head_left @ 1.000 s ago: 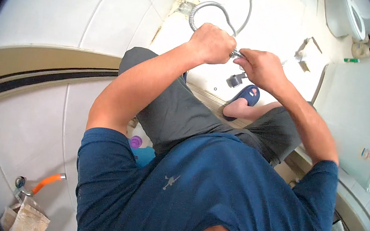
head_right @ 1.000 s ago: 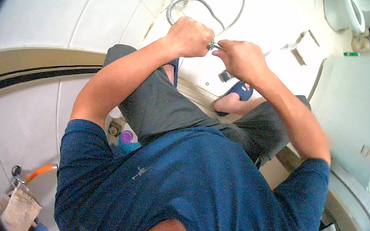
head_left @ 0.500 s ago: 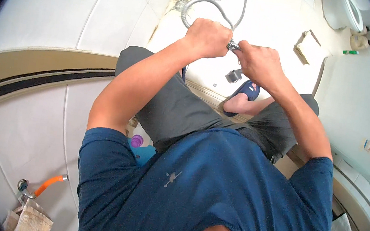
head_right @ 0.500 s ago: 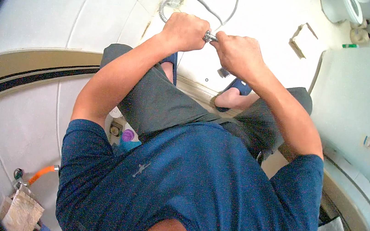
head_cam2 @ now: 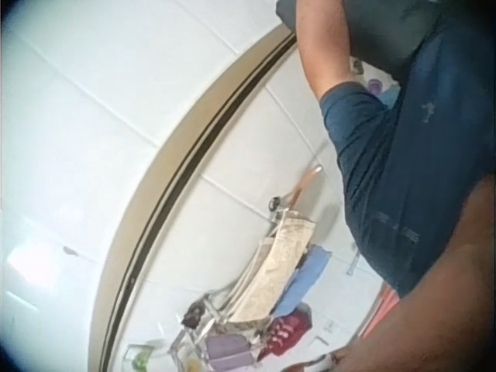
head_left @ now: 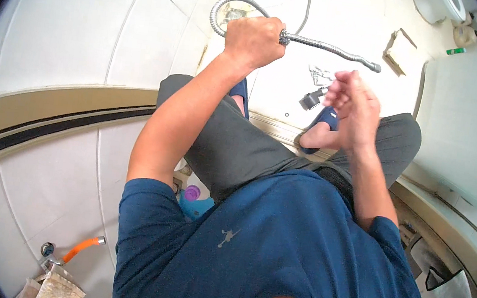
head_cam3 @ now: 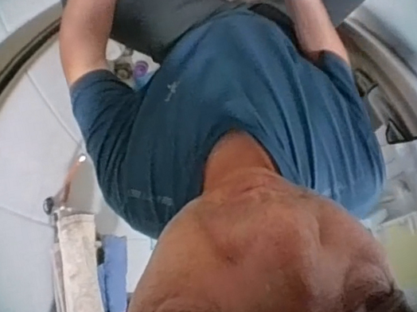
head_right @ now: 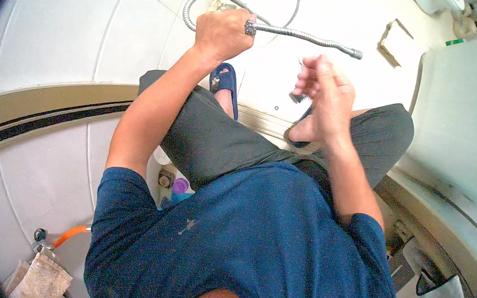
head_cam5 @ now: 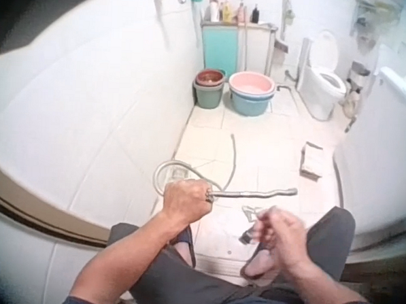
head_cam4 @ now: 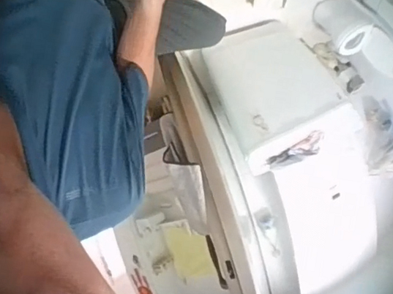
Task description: The person holds a flexible metal shower hose and a bidet sprayer head, attempting to connect or disconnect them while using a piece of steel wool to clean the connection point.
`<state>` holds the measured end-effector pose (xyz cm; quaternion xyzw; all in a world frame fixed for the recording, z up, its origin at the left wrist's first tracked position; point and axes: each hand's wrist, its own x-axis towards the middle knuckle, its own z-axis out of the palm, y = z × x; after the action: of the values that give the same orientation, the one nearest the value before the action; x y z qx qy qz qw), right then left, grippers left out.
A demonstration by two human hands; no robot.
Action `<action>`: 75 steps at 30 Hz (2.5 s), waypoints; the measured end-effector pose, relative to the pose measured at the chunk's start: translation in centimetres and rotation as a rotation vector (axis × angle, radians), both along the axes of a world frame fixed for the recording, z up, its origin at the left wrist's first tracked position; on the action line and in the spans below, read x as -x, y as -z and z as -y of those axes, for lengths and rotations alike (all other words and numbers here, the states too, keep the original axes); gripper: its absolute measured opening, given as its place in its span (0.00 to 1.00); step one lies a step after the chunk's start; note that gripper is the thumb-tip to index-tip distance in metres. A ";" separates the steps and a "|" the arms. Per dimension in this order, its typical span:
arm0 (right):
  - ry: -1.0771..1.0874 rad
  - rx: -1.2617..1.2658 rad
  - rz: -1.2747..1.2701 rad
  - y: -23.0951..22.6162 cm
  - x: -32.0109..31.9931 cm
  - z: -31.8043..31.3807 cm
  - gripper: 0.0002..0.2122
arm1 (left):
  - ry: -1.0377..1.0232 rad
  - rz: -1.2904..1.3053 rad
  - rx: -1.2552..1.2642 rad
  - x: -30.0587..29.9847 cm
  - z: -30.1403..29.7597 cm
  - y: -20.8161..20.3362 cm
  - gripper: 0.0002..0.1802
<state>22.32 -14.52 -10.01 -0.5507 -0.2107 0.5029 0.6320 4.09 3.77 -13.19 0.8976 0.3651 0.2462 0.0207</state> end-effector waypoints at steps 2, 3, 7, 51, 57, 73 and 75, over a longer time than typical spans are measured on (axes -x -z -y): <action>-0.003 -0.041 -0.208 0.0 1.7 -0.4 0.21 | -0.060 0.053 -0.088 -0.6 0.2 -0.4 0.01; 0.052 -0.033 -0.383 -0.5 2.3 -0.9 0.22 | -0.050 0.049 -0.094 -0.7 0.1 -0.1 0.01; 0.146 -0.149 -0.740 -1.3 1.6 -3.2 0.24 | 0.052 0.147 -0.316 -1.3 0.1 0.1 0.08; 0.053 -0.480 -0.070 -13.7 1.2 -9.5 0.20 | -0.274 0.381 0.304 -8.3 5.1 -10.1 0.16; -0.355 -0.476 -0.399 -13.8 -1.7 -9.4 0.25 | -0.070 0.446 0.290 -7.7 6.5 -9.6 0.12; -0.103 -0.621 -0.245 -14.7 -1.0 -9.3 0.27 | 0.039 0.472 0.269 -8.1 4.9 -10.9 0.14; -0.684 -0.667 -0.498 -16.2 -4.1 -9.2 0.30 | 0.345 0.645 0.709 -7.5 5.4 -11.9 0.12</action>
<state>26.42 -5.34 6.17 -0.0839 -0.3702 0.7012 0.6035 11.62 -1.67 -1.27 0.7611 0.2477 0.3646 0.4759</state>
